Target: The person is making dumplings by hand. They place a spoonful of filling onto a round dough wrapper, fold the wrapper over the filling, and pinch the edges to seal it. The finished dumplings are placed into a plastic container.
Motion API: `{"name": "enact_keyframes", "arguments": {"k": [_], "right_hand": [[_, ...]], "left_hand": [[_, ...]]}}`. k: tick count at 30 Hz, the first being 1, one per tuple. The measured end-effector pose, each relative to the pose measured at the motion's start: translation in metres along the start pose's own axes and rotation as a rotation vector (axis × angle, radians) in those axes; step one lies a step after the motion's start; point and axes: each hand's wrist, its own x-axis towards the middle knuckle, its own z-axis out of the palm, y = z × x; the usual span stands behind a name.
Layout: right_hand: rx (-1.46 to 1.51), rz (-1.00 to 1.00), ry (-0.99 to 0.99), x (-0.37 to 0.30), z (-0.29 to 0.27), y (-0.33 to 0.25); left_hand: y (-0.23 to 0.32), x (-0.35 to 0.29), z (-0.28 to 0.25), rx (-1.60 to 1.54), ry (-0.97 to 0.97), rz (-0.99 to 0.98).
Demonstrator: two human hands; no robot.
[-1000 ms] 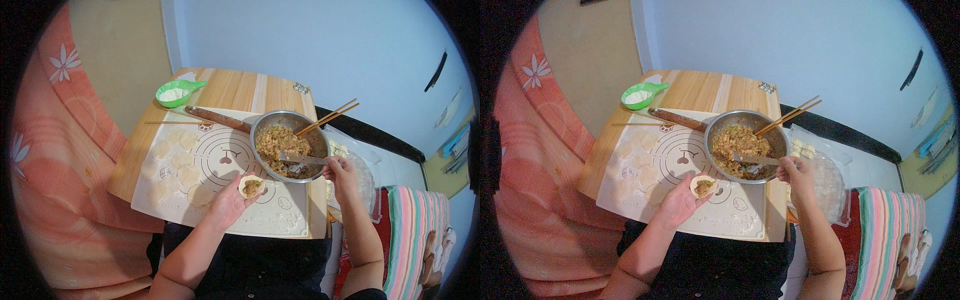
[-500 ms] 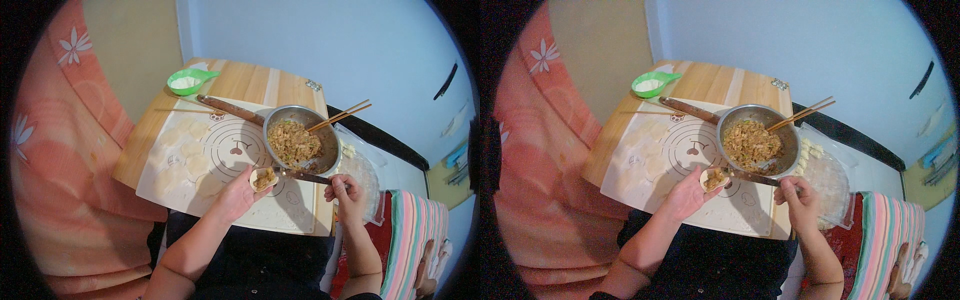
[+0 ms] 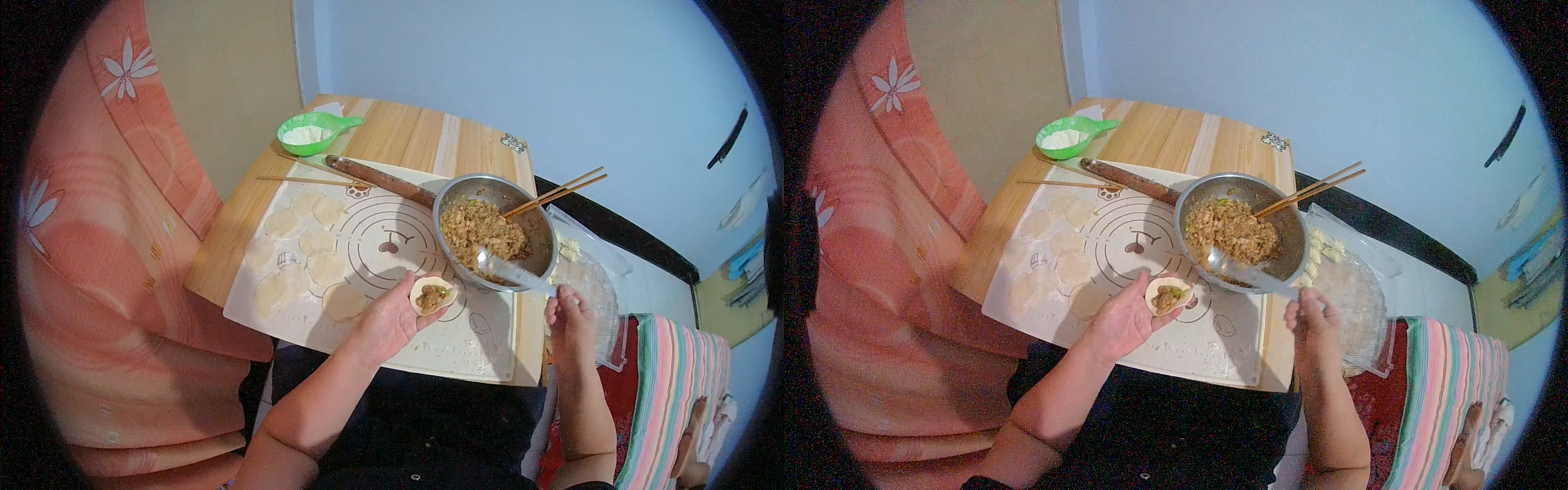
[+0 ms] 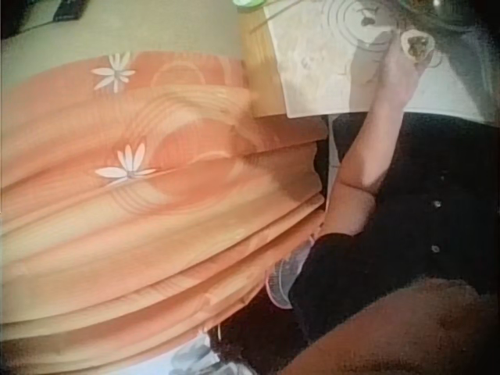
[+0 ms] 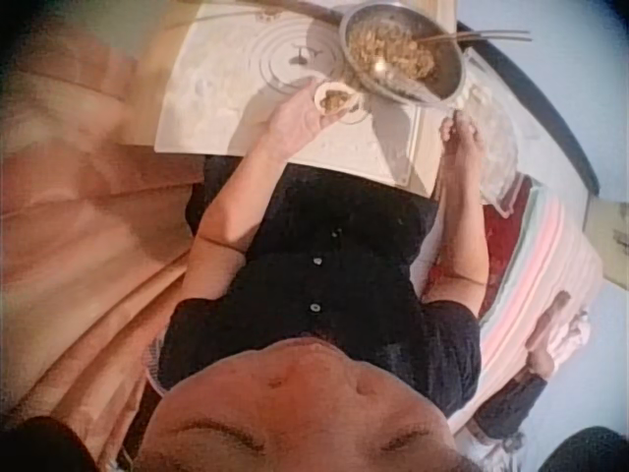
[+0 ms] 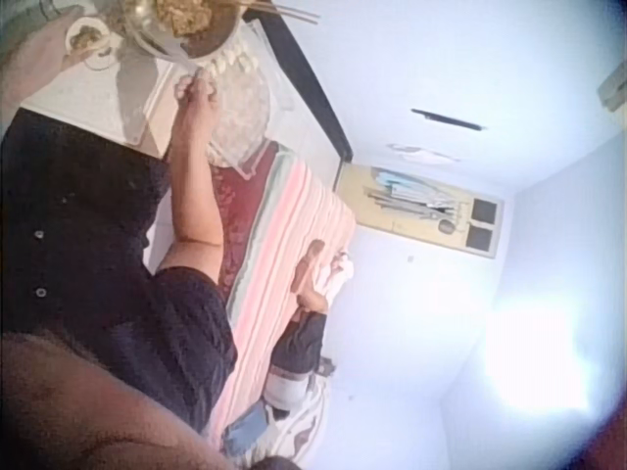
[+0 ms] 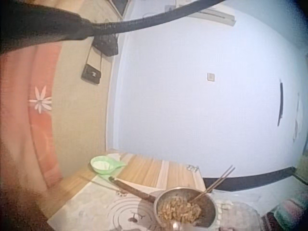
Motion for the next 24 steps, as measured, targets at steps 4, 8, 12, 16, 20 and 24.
{"name": "enact_keyframes", "arguments": {"k": [4,8,12,16,20,24], "right_hand": [[-0.463,-0.356,-0.003,0.013,0.007,-0.006],[-1.129,-0.654,-0.122,0.023,0.016,-0.005],[-1.27,-0.814,-0.134,0.013,0.022,-0.002],[-1.297,-1.112,-0.076,-0.022,0.027,0.008],[-1.143,-1.427,-0.367,-0.036,0.052,0.039],[-1.177,-1.593,-0.421,-0.033,0.069,0.046]], "left_hand": [[-0.002,0.0,0.001,-0.005,0.02,0.018],[-0.007,0.001,0.002,-0.028,0.012,0.018],[-0.005,-0.003,0.004,-0.02,-0.034,0.031],[-0.006,-0.008,0.008,-0.064,-0.096,-0.006],[-0.015,-0.011,0.012,-0.049,-0.093,-0.044],[-0.021,-0.017,0.013,-0.011,-0.093,-0.071]]}}
